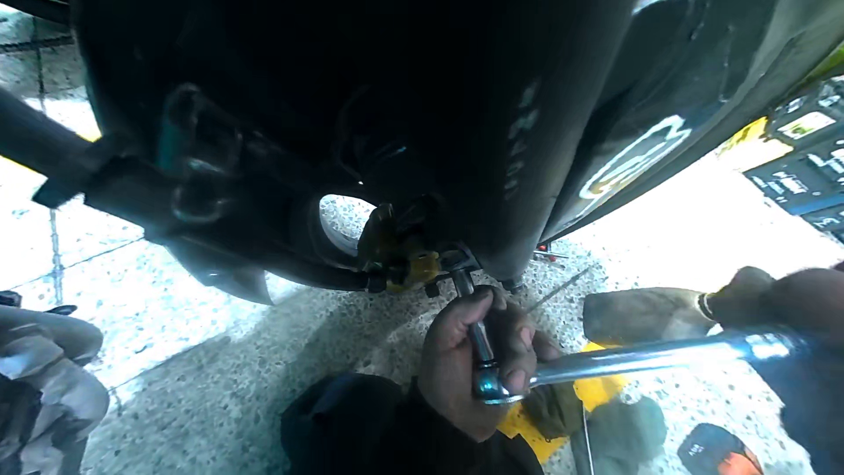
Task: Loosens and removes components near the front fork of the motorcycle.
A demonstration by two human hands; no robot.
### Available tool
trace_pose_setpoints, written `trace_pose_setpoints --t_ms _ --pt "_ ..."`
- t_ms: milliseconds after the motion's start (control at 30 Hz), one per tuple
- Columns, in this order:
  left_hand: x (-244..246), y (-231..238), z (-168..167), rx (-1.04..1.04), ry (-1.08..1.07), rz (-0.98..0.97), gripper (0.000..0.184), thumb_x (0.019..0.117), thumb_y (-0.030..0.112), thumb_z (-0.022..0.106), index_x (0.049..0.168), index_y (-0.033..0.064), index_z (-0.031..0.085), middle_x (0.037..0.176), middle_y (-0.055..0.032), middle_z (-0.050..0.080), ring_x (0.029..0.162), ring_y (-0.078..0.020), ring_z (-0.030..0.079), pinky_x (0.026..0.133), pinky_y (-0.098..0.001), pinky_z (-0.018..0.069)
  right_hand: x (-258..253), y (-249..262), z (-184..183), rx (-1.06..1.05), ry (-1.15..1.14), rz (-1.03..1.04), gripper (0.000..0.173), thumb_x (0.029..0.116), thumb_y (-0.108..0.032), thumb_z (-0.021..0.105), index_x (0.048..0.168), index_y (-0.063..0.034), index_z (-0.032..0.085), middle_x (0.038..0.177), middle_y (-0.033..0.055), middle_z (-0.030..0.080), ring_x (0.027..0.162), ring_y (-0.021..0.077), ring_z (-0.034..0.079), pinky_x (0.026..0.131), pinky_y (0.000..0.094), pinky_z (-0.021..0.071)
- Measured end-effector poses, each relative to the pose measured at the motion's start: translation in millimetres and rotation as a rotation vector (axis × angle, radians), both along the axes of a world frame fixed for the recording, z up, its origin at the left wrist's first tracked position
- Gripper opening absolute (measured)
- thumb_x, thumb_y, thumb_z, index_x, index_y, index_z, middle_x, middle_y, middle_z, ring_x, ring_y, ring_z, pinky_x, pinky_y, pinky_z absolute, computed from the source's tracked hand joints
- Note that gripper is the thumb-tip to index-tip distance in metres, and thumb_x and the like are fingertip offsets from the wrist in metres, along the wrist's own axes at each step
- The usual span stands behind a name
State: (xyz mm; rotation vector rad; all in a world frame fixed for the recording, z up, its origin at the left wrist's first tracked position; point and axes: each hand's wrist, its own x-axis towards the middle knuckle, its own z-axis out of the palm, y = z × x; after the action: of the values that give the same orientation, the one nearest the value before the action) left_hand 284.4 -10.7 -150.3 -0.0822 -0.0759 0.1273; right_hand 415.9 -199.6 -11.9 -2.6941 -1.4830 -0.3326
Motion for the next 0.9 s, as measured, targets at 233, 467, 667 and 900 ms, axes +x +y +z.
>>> trace_pose_setpoints --t_ms 233,467,667,900 --pt "7.5 -9.5 1.5 0.076 0.064 0.062 0.040 0.1050 0.026 0.044 0.069 0.0117 0.054 0.056 0.0002 0.053 0.059 -0.0154 0.063 0.089 -0.0366 0.0560 26.5 5.5 -111.4 0.248 -0.118 -0.223 0.034 0.0901 -0.029 0.057 0.066 -0.0045 0.056 0.070 0.0166 0.061 0.071 0.0412 0.063 0.054 0.0568 0.0433" --pt "6.3 -6.7 31.2 0.237 0.528 0.060 0.040 0.1045 0.015 0.042 0.066 0.0082 0.050 0.053 -0.0013 0.047 0.046 -0.0126 0.053 0.052 -0.0272 0.0526 17.1 11.9 -175.4 0.499 0.025 -0.264 0.038 0.0916 -0.030 0.057 0.060 -0.0093 0.053 0.061 0.0074 0.055 0.064 0.0286 0.058 0.058 0.0492 0.0433" --pt "4.2 -1.7 24.5 0.131 0.279 0.002 0.043 0.1055 0.022 0.041 0.066 0.0101 0.052 0.054 0.0005 0.048 0.050 -0.0131 0.055 0.061 -0.0302 0.0549 14.6 -0.8 -136.6 0.392 -0.064 -0.220 0.036 0.0918 -0.029 0.057 0.064 -0.0057 0.058 0.064 0.0129 0.060 0.063 0.0342 0.062 0.056 0.0536 0.0455" --pt "5.5 -2.0 21.3 0.088 0.197 -0.008 0.044 0.1054 0.022 0.041 0.064 0.0110 0.051 0.053 0.0016 0.046 0.049 -0.0129 0.054 0.066 -0.0313 0.0557 13.5 0.6 -110.4 0.300 -0.112 -0.284 0.036 0.0912 -0.031 0.055 0.068 -0.0042 0.058 0.069 0.0170 0.061 0.069 0.0412 0.062 0.055 0.0585 0.0441"
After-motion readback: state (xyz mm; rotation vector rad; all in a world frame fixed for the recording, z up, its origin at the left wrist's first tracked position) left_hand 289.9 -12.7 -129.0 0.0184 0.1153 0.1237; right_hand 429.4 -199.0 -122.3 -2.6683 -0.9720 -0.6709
